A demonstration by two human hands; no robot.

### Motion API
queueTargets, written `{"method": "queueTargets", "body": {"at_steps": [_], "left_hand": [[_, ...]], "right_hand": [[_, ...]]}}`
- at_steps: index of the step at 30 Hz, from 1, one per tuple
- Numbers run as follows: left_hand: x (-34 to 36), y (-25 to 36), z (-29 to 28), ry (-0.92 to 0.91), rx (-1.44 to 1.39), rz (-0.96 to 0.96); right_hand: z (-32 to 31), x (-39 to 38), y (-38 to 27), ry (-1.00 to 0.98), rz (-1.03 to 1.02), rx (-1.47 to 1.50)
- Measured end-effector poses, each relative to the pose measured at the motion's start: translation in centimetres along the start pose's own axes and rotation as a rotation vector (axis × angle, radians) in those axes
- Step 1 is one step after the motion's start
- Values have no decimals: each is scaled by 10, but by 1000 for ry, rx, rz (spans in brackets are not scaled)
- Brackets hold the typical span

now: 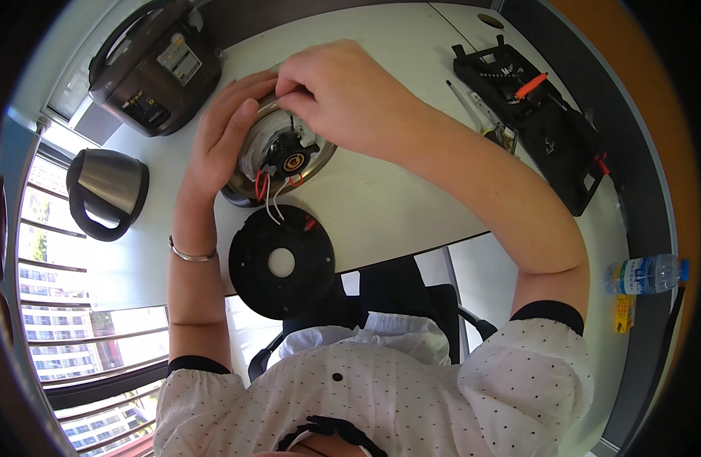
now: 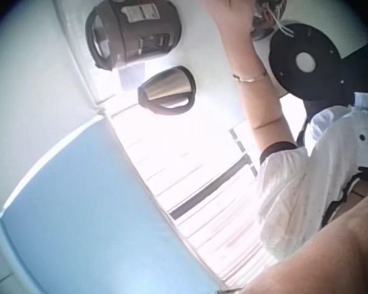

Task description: The person uses a screwdriver to tighten screws on the internal wiring of a disassembled electric kettle base. They manipulate the wires and components within the metal housing while seated at a desk.

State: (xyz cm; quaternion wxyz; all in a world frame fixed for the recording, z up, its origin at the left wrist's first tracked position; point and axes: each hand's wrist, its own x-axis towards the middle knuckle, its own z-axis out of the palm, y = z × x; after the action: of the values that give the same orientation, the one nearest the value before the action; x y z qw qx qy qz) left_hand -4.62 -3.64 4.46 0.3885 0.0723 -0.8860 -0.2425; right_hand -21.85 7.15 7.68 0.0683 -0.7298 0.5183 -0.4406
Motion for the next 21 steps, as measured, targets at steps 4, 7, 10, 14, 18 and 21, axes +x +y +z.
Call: {"method": "queueTargets", "body": {"at_steps": [4,7,10,14,18,21], "left_hand": [[1,3,0,-5,8,-11],[2,3,0,-10,-10,-13],[1,4,0,-6,-7,-27],[2,5,0,-5,-3,-14],[3,2,2,-1,3,0],[2,2,3,2,-9,-9]], "right_hand": [[0,3,5,-14,-140,-115],[2,6,4,-21,-146,-116],[3,6,4,-4,-189,-137],[1,4,4,-16,-90,-49],[-1,-2,7,-24,113,169],[1,-5,10,38,-46,76]]}}
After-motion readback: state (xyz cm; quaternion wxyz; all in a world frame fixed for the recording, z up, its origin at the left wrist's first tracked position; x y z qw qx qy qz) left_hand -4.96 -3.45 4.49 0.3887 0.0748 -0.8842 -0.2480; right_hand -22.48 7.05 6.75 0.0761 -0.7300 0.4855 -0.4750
